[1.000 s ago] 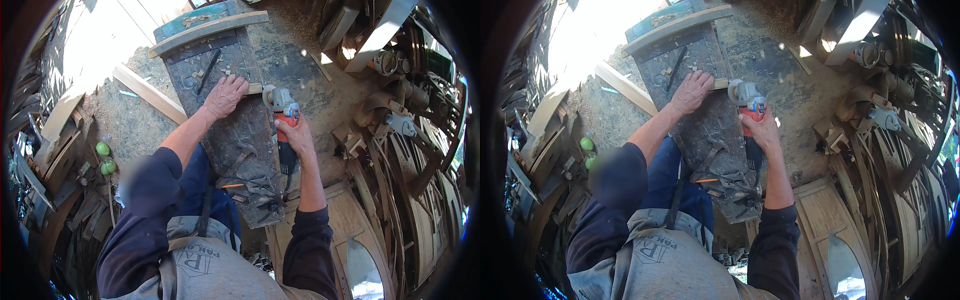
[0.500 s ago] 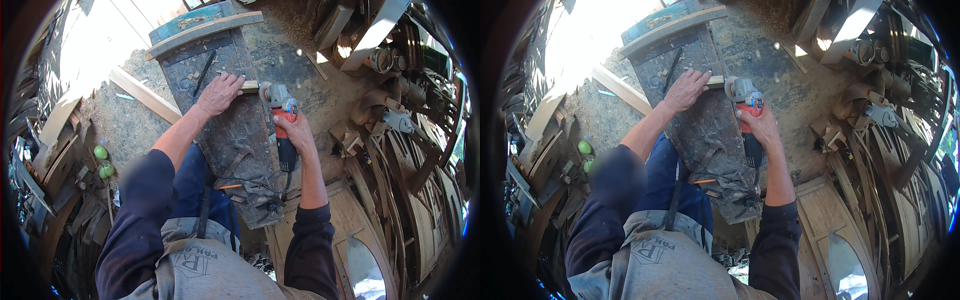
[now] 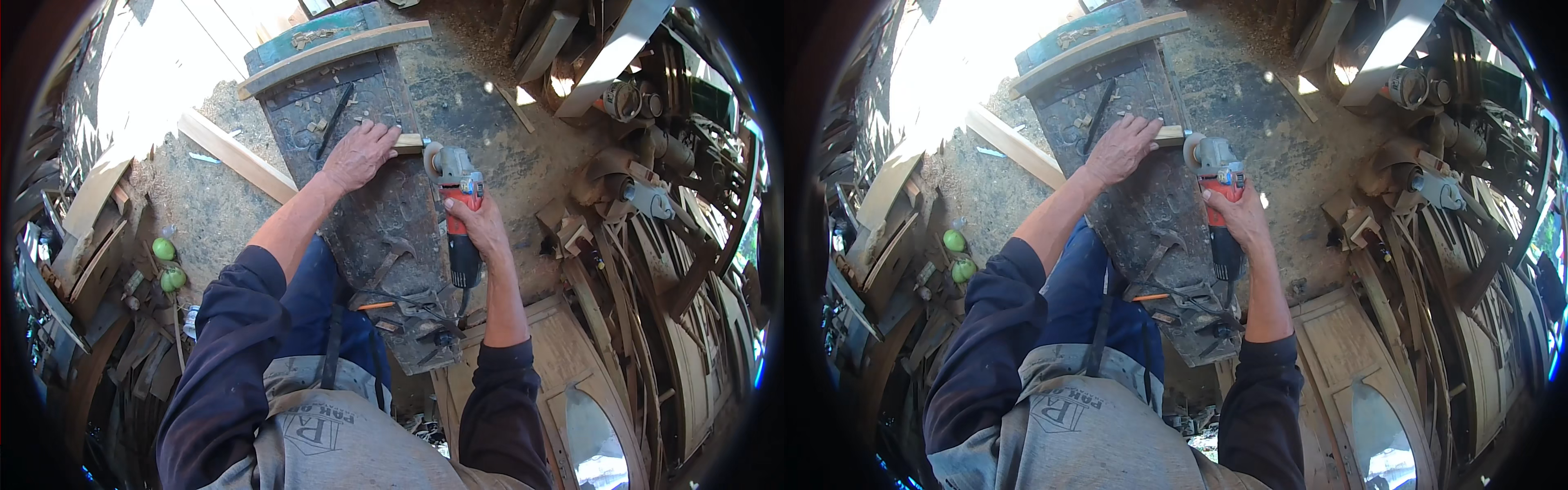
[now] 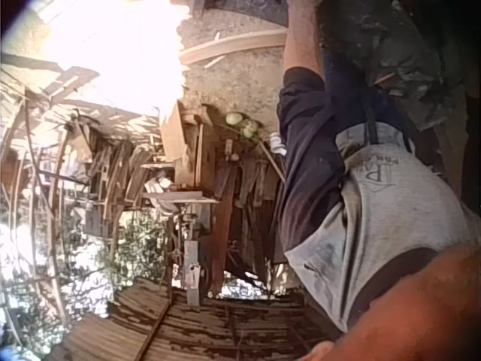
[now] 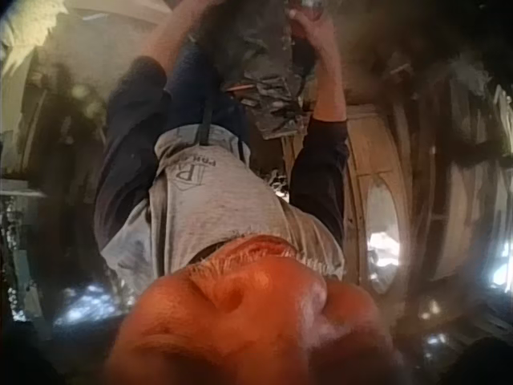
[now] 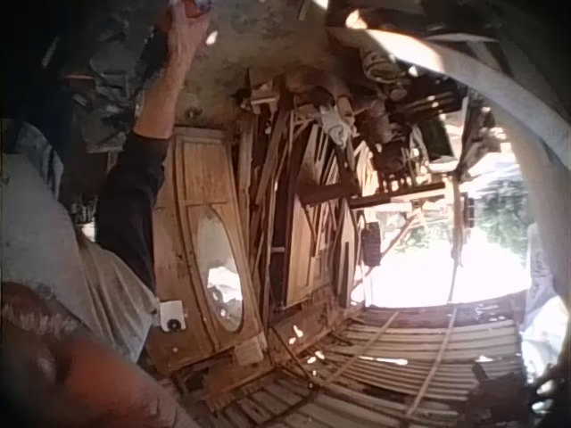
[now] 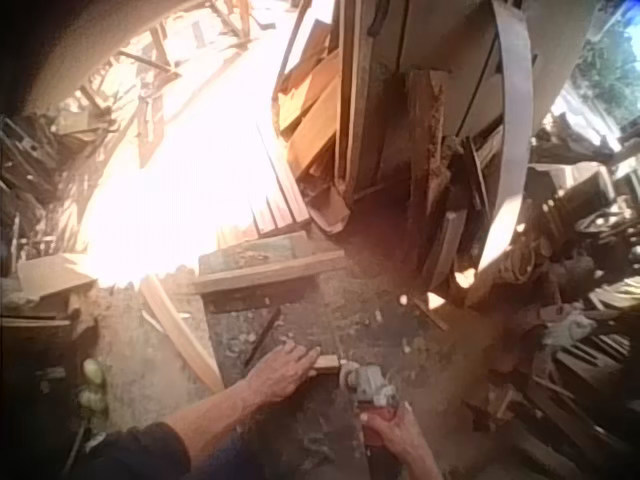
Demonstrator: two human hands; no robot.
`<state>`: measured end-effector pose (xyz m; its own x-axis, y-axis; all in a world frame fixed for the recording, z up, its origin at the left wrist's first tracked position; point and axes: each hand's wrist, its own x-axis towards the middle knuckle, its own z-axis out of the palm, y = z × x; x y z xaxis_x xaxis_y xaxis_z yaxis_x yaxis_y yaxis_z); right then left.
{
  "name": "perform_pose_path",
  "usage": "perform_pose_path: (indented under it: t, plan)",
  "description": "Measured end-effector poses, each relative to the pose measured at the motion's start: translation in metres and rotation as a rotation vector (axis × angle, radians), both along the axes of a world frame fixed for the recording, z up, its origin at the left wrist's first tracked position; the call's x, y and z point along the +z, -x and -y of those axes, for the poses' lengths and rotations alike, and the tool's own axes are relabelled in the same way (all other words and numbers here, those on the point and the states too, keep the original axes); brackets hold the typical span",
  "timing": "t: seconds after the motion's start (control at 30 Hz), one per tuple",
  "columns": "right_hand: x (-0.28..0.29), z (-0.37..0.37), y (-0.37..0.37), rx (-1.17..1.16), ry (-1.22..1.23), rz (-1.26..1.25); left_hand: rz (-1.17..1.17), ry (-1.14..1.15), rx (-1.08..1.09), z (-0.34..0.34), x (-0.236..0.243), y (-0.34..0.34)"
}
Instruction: The person uses an angle grinder to grind and smooth a small cylindrical part, then marks the part with a pencil. Later, the person walks through a cluttered workshop containing wood scraps and a band saw.
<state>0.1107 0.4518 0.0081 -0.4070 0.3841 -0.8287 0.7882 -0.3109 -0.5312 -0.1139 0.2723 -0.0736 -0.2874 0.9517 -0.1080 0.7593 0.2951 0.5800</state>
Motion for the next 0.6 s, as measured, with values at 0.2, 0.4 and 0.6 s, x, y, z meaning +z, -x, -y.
perform_pose_path:
  t: [0.2, 0.4, 0.6]
  plan:
    - [0.004, -0.005, 0.003, -0.022, -0.035, 0.038, -0.010, -0.006, -0.001, 0.000, 0.000, 0.000]
    - [0.003, -0.004, 0.010, -0.011, 0.046, 0.029, -0.009, -0.009, 0.009, 0.000, -0.003, -0.001]
    - [0.002, 0.007, -0.007, -0.052, 0.029, -0.007, -0.018, -0.023, 0.042, 0.000, -0.002, -0.001]
